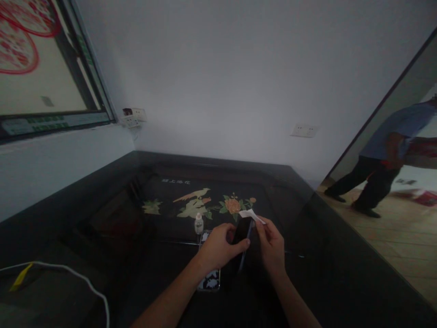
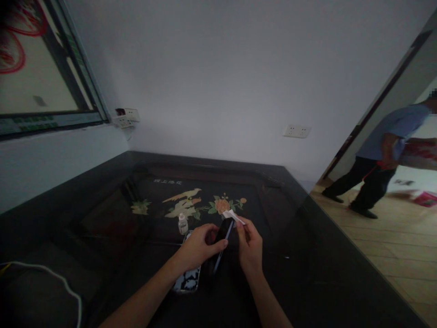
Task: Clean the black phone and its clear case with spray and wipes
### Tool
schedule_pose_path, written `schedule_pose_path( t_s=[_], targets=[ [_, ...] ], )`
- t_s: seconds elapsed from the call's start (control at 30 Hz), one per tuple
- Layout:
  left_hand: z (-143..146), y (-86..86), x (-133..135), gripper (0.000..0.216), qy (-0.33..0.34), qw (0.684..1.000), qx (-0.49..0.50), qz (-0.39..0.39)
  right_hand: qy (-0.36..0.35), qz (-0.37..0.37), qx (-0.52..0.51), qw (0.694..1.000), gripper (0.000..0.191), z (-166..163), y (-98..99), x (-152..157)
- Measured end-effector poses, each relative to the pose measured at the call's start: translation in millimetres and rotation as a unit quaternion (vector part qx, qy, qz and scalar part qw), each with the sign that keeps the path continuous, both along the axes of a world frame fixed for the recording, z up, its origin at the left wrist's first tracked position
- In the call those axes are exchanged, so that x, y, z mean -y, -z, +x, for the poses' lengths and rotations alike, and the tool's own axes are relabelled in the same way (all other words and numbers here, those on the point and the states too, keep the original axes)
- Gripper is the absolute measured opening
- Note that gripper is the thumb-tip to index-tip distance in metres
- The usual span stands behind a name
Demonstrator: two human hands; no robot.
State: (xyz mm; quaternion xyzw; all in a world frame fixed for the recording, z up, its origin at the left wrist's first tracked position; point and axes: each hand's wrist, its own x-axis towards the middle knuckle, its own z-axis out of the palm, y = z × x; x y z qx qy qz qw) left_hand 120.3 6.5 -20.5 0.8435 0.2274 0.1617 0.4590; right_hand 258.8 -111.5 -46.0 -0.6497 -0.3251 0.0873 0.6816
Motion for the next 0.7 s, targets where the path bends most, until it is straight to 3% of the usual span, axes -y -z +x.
schedule_pose_path(
  t_s=[0.3, 0.43, 0.6, 0.7],
  targets=[
    [-4.2, 5.4, -1.2, 0.053, -0.030, 0.984, 0.060, -0.165, -0.087, 0.017, 0.174, 0.981, 0.026, -12.9, -1.6, 7.9],
    [-4.3, 7.2, -2.5, 0.055, -0.039, 0.961, 0.079, -0.261, -0.134, 0.023, 0.188, 0.973, 0.027, -17.8, -3.3, 11.7],
    [-4.0, 6.5, -3.7, 0.056, -0.037, 0.935, 0.100, -0.338, -0.064, 0.037, 0.098, 0.992, 0.015, -23.8, -6.9, 14.0],
    [-4.0, 4.4, -1.2, 0.054, -0.025, 0.907, 0.125, -0.401, 0.002, 0.037, 0.007, 0.999, 0.022, -22.3, -11.3, 11.5]
  ],
)
